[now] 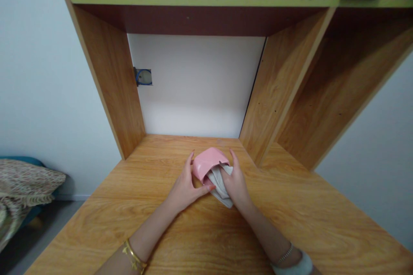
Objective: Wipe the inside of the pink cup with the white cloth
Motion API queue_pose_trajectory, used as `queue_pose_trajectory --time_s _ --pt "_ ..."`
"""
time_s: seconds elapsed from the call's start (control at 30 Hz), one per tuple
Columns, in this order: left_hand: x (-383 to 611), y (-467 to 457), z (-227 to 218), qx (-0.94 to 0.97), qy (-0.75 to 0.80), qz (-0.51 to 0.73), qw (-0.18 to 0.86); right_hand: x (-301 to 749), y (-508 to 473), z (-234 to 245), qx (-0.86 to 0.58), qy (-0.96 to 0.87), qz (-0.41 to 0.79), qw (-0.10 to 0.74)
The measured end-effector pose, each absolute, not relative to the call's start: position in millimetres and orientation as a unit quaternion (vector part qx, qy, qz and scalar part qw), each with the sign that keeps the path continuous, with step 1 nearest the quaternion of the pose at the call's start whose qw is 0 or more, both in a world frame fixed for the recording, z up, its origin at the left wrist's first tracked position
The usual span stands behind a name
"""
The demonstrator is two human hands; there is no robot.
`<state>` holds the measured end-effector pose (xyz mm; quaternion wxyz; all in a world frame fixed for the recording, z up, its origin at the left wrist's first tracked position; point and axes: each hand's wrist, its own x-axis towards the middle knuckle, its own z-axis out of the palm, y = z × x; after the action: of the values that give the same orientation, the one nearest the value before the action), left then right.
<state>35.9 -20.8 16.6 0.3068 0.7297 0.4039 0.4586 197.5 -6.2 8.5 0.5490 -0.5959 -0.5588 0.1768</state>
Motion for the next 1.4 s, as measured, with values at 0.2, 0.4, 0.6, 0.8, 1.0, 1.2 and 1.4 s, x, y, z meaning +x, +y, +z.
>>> queue_pose_trajectory --time_s 0.2,0.4,0.6,0.8,1.0,1.2,1.4 --pt "39.6 -22.5 16.1 0.742 0.393 0.465 0.281 190.9 -1.5 4.5 -0.52 -0.543 0.266 0.603" --pt "35.7 -21.6 21.3 0.732 0.444 0.45 0.253 193.7 -1.2 8.2 -0.574 -0.559 0.244 0.547" --pt "32.8 -20.6 24.5 0.733 0.461 0.437 0.241 201.7 -11.5 23.5 -0.637 -0.603 0.14 0.46" --pt "31.6 -24.9 27.6 0.744 0.464 0.436 0.201 201.1 -13.0 21.4 -0.644 -0.634 0.105 0.416" --pt "30.3 -24.9 26.2 0.753 0.46 0.431 0.187 201.2 -6.2 9.7 -0.61 -0.649 0.156 0.427" --pt "31.6 -23.2 28.3 0.725 0.492 0.431 0.218 202.0 -0.1 4.9 -0.601 -0.579 0.184 0.518" --pt "36.2 -26.9 24.7 0.751 0.43 0.424 0.266 196.3 -0.8 7.6 -0.533 -0.532 0.225 0.618"
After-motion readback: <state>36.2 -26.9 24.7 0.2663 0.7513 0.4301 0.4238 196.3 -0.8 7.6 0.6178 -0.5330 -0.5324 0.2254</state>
